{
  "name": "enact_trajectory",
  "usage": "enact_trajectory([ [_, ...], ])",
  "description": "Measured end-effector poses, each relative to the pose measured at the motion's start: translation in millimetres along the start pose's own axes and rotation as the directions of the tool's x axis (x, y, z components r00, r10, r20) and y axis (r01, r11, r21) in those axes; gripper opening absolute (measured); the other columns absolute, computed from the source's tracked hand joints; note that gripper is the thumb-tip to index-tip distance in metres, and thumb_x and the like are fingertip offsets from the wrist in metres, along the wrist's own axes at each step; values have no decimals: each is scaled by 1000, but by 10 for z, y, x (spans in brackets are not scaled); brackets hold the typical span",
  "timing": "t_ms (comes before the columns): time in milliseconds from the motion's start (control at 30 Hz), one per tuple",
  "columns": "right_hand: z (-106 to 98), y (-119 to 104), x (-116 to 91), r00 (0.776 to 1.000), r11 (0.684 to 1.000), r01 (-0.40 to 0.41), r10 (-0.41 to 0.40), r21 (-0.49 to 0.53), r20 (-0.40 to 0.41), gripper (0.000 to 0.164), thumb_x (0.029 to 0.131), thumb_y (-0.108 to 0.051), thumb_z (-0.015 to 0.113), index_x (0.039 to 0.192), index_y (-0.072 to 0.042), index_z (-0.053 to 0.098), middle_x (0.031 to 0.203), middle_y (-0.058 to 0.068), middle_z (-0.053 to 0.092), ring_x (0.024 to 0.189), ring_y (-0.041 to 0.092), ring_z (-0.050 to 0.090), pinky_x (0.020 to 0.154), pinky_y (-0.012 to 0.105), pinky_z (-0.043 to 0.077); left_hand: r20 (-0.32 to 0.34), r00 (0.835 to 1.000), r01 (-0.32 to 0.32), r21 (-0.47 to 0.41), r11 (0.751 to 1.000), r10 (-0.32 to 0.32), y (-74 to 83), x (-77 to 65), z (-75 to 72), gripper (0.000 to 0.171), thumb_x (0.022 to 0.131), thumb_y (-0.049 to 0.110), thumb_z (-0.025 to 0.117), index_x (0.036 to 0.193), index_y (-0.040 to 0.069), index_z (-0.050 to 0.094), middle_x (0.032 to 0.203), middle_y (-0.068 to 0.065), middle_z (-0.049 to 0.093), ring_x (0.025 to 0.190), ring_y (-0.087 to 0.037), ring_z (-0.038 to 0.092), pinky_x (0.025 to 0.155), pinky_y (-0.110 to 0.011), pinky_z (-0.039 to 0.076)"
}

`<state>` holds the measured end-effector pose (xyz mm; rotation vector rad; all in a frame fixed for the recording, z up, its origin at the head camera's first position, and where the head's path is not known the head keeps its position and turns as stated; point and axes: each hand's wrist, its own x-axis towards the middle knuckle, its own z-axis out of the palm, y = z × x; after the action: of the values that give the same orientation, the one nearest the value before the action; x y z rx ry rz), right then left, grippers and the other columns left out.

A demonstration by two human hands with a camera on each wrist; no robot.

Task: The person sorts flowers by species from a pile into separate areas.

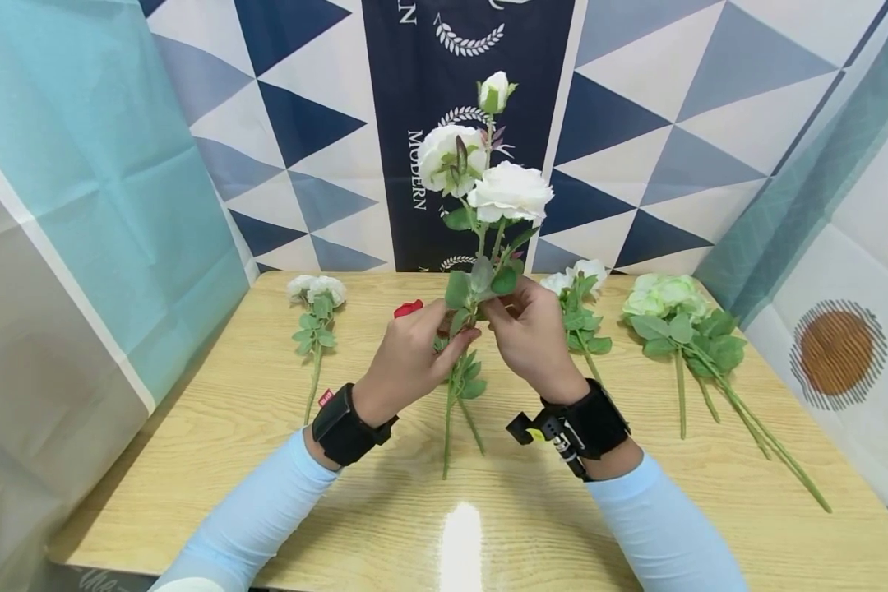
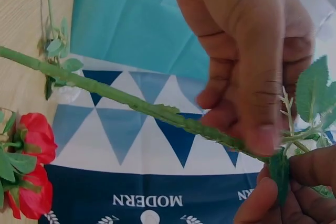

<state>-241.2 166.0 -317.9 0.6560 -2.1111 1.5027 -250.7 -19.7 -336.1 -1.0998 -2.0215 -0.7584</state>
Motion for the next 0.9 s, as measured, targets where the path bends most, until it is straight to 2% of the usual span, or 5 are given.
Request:
enact_trajectory([
  [233, -27, -44, -17, 999, 999, 48, -48, -16, 9, 22, 103, 3, 49, 106, 3, 72, 71, 7, 59, 47, 14, 30, 62, 27, 39, 114, 988, 102, -15, 995, -100, 4, 5, -11, 14, 97, 3, 68, 110, -3, 66, 91, -10, 70, 74, -16, 68, 66, -25, 54],
  [400, -18, -86, -38, 998, 999, 51, -50, -14, 49, 22, 105, 2, 47, 109, 5, 69, 55, 1, 37, 43, 16, 20, 55, 31, 30, 166, 975, 150, -12, 989, -146, 23, 0, -42, 11, 99, 6, 67, 107, -2, 64, 88, -9, 66, 67, -15, 59, 59, -23, 44],
  [533, -2, -132, -48, 998, 999, 31, -30, -28, 61, 23, 106, -1, 48, 91, 4, 64, 54, 0, 27, 44, 16, 19, 56, 32, 30, 188, 971, 152, 12, 988, -151, 35, -6, -46, 11, 101, 11, 67, 101, 0, 62, 80, -6, 57, 62, -13, 50, 57, -23, 37],
  [767, -18, -118, -52, 997, 995, 77, -76, -70, 23, 20, 107, -4, 50, 113, 2, 68, 68, 4, 46, 53, 13, 32, 64, 30, 32, 143, 987, 74, -12, 997, -71, 25, 0, -15, 11, 100, 9, 68, 106, -1, 66, 86, -7, 67, 68, -14, 60, 61, -22, 44],
  [900, -92, -94, 9, 1000, 997, -2, 1, -77, -13, 25, 108, -8, 49, 120, 4, 66, 86, 7, 61, 60, 12, 46, 63, 23, 42, 88, 996, 12, -77, 997, -5, -22, 30, -29, 25, 97, 12, 73, 116, -3, 68, 91, -8, 73, 75, -14, 69, 65, -16, 49],
])
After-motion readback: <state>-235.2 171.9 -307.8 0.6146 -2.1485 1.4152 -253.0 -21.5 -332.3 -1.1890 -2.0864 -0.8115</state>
